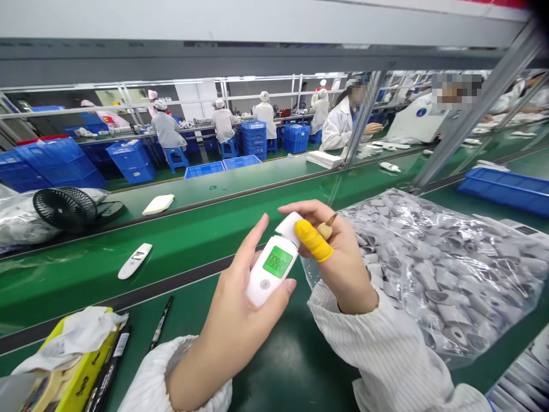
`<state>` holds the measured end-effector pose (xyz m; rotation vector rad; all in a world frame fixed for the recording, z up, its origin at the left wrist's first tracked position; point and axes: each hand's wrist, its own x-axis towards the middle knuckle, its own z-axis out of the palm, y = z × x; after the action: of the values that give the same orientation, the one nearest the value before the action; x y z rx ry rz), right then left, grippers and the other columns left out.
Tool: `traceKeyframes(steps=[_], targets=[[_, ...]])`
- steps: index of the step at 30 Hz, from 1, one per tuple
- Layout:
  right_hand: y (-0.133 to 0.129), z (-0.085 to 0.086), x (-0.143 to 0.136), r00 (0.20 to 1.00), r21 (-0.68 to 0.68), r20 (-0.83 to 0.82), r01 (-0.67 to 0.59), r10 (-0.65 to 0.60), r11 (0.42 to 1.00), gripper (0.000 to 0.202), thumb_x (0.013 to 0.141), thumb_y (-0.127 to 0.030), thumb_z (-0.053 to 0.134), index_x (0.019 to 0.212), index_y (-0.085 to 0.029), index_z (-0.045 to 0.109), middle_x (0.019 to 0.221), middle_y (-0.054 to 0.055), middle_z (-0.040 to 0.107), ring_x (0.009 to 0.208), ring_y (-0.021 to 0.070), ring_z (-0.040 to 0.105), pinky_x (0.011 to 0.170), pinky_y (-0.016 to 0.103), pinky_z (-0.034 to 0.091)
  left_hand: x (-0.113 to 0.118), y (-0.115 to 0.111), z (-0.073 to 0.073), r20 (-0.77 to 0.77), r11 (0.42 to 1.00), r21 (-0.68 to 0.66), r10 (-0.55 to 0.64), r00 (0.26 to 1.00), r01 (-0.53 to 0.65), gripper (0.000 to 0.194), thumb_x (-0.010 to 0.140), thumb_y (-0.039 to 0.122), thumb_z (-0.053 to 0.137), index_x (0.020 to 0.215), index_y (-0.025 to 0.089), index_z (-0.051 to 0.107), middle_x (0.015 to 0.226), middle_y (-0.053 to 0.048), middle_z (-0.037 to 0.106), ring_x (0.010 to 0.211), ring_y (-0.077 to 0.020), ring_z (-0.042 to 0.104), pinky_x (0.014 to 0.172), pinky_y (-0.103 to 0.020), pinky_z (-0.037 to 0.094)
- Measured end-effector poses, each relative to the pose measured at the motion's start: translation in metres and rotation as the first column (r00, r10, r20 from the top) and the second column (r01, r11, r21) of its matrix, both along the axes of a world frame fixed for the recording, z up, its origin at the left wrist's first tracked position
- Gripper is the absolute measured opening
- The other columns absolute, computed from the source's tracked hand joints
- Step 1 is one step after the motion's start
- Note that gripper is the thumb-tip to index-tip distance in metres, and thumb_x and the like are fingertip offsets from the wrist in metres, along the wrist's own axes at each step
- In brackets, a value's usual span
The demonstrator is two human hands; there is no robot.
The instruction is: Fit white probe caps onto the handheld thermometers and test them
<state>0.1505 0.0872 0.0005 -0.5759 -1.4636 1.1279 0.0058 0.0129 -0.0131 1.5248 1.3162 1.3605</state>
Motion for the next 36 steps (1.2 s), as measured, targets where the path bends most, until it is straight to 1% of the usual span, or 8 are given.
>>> traceKeyframes(steps=[5,8,11,14,18,21,23,36], targets=[[-0.002,0.000,-0.001,0.995,0.042,0.058,0.082,-0.084,0.996,0.028,0.086,-0.049,0.069,0.100,-0.025,0.072,0.075,0.001,0.059,0.059,0.0116,0.053,0.045,0.021,0.042,0.001,0.000,-0.002,0.007,0.999,0.036,0.002,1.000,-0.002,0.074,0.082,0.034,0.076,0.149,0.037,0.045,0.097,-0.005,0.071,0.064,-0.0188,0.061,0.048,-0.024,0.043],[-0.008,0.000,-0.004,0.980,0.065,0.053,0.186,-0.190,0.980,0.024,0.087,-0.043,0.069,0.101,-0.024,0.073,0.076,0.002,0.062,0.060,0.0129,0.056,0.047,0.023,0.044,0.001,0.000,-0.002,0.010,0.998,0.064,-0.008,1.000,0.007,0.073,0.082,0.030,0.076,0.148,0.036,0.047,0.094,-0.004,0.072,0.060,-0.0176,0.059,0.050,-0.025,0.042],[-0.016,0.000,-0.008,0.951,0.173,0.076,0.285,-0.301,0.943,0.018,0.089,-0.034,0.067,0.103,-0.025,0.075,0.087,0.003,0.070,0.066,0.0139,0.059,0.055,0.026,0.049,0.004,-0.001,-0.001,0.006,0.998,0.059,0.007,1.000,-0.007,0.071,0.083,0.031,0.075,0.148,0.036,0.048,0.084,-0.002,0.072,0.057,-0.0172,0.058,0.049,-0.025,0.041],[-0.021,-0.002,-0.011,0.927,0.268,0.111,0.320,-0.359,0.909,0.018,0.091,-0.030,0.065,0.106,-0.026,0.075,0.093,0.003,0.073,0.068,0.0144,0.060,0.061,0.028,0.052,0.007,-0.002,0.001,0.000,0.999,0.048,0.024,1.000,-0.024,0.068,0.085,0.033,0.072,0.149,0.034,0.047,0.081,-0.001,0.071,0.055,-0.0163,0.058,0.050,-0.025,0.042],[-0.020,-0.005,-0.011,0.928,0.282,0.144,0.295,-0.344,0.913,0.024,0.092,-0.032,0.063,0.114,-0.027,0.072,0.092,0.004,0.071,0.067,0.0153,0.059,0.061,0.030,0.052,0.007,0.000,0.001,-0.084,0.986,0.125,0.119,0.989,-0.108,0.062,0.082,0.034,0.075,0.140,0.032,0.051,0.085,0.001,0.071,0.055,-0.0138,0.056,0.051,-0.024,0.042],[-0.015,-0.003,-0.009,0.948,0.243,0.130,0.255,-0.292,0.936,0.027,0.091,-0.036,0.065,0.115,-0.027,0.072,0.095,0.004,0.070,0.070,0.0166,0.061,0.062,0.031,0.052,0.005,0.005,-0.001,-0.248,0.966,0.203,0.207,0.946,-0.158,0.023,0.083,0.037,0.073,0.099,0.026,0.061,0.070,0.003,0.063,0.050,-0.0115,0.049,0.047,-0.023,0.034],[-0.012,-0.002,-0.007,0.953,0.239,0.119,0.243,-0.277,0.940,0.025,0.090,-0.037,0.067,0.112,-0.027,0.073,0.094,0.004,0.070,0.071,0.0167,0.062,0.062,0.031,0.052,0.004,0.008,-0.003,-0.335,0.960,0.226,0.233,0.913,-0.162,0.024,0.086,0.038,0.069,0.079,0.024,0.052,0.061,0.005,0.055,0.048,-0.0112,0.045,0.047,-0.023,0.031],[-0.004,-0.005,-0.009,0.962,0.192,0.135,0.211,-0.239,0.958,0.020,0.092,-0.038,0.063,0.104,-0.026,0.074,0.096,0.003,0.070,0.071,0.0139,0.059,0.063,0.028,0.051,0.008,0.010,-0.005,-0.367,0.982,0.052,0.189,0.911,-0.183,0.027,0.086,0.045,0.063,0.078,0.025,0.046,0.062,0.001,0.055,0.048,-0.0172,0.045,0.047,-0.027,0.027]])
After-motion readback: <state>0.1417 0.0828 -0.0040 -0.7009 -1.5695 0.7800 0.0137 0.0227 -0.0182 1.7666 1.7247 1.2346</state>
